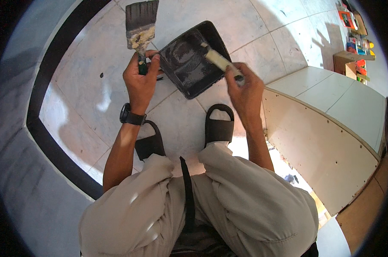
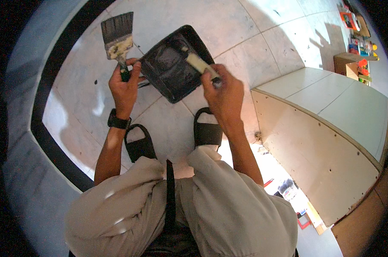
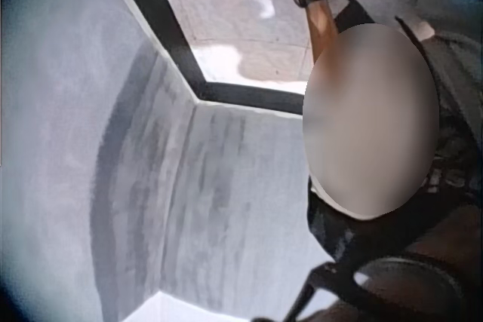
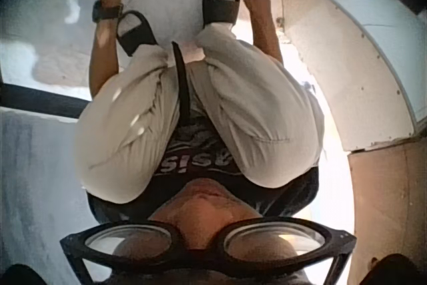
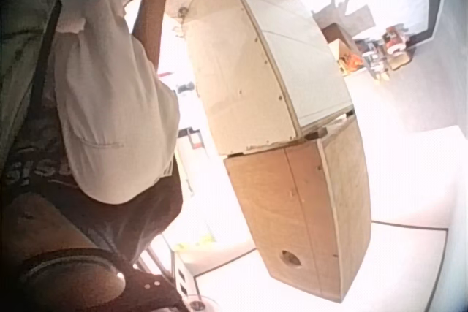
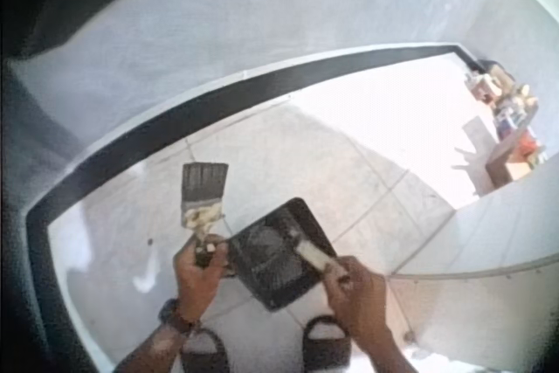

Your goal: The person applies grey paint to a wall using a brush, dipping the brush into a tray and smoothing the paint with vertical and horizontal strokes.

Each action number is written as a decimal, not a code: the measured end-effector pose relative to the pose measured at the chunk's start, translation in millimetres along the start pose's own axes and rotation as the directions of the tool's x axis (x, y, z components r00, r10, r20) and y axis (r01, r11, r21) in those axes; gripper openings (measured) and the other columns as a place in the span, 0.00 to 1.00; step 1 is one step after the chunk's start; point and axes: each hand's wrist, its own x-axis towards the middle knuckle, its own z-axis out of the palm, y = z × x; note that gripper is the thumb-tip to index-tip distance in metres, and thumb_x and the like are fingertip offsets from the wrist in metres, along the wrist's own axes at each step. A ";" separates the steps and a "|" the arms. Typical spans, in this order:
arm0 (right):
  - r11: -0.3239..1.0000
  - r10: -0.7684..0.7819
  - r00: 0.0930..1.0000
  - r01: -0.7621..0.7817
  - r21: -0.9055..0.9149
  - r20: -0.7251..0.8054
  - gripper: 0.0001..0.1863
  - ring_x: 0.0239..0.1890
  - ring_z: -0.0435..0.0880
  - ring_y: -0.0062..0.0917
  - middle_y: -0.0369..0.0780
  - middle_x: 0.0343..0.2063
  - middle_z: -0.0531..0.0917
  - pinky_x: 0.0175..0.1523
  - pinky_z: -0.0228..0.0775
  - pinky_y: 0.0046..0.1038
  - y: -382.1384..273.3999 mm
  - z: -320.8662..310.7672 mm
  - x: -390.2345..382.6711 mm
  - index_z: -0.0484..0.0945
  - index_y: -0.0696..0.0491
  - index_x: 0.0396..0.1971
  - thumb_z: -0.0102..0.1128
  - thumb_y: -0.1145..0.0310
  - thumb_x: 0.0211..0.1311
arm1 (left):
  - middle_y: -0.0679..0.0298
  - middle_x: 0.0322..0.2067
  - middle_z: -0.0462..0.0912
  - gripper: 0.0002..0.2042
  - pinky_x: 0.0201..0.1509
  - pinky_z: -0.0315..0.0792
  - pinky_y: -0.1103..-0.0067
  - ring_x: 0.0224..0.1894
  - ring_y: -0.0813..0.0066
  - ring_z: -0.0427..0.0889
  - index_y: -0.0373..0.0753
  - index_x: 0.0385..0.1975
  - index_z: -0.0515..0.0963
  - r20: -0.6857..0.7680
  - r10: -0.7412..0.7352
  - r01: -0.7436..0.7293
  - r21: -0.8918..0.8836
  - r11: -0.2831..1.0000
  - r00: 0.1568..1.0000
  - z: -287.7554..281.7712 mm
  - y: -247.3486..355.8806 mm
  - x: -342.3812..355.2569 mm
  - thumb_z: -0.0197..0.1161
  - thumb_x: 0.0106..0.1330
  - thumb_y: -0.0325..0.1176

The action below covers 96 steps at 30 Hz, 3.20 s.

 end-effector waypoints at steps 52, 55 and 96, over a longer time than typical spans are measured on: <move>0.979 0.014 0.994 -0.036 -0.199 -0.106 0.11 0.26 0.89 0.34 0.48 0.24 0.87 0.35 0.78 0.31 20.0 -33.6 -21.5 0.87 0.56 0.33 0.65 0.63 0.63 | 0.64 0.31 0.86 0.07 0.33 0.85 0.80 0.30 0.81 0.86 0.33 0.44 0.80 -0.026 0.034 -0.032 0.061 0.998 0.999 5.3 -3.8 -1.9 0.65 0.71 0.29; 0.959 0.057 0.984 -0.101 -0.265 -0.167 0.11 0.23 0.88 0.34 0.46 0.21 0.86 0.32 0.77 0.31 19.2 -37.4 -24.4 0.86 0.55 0.32 0.66 0.62 0.63 | 0.65 0.31 0.86 0.07 0.33 0.85 0.80 0.31 0.81 0.86 0.33 0.43 0.80 -0.051 0.011 -0.010 0.025 1.000 0.999 3.3 -1.0 -2.6 0.65 0.72 0.29; 0.406 -0.160 0.880 -0.355 0.842 0.448 0.16 0.53 0.82 0.28 0.46 0.46 0.84 0.62 0.70 0.27 -63.4 33.9 -9.3 0.76 0.65 0.52 0.58 0.68 0.75 | 0.68 0.25 0.71 0.35 0.12 0.57 0.84 0.11 0.85 0.58 0.35 0.43 0.75 0.602 -0.321 0.633 -0.423 0.649 0.732 -11.9 80.6 -41.0 0.30 0.75 0.63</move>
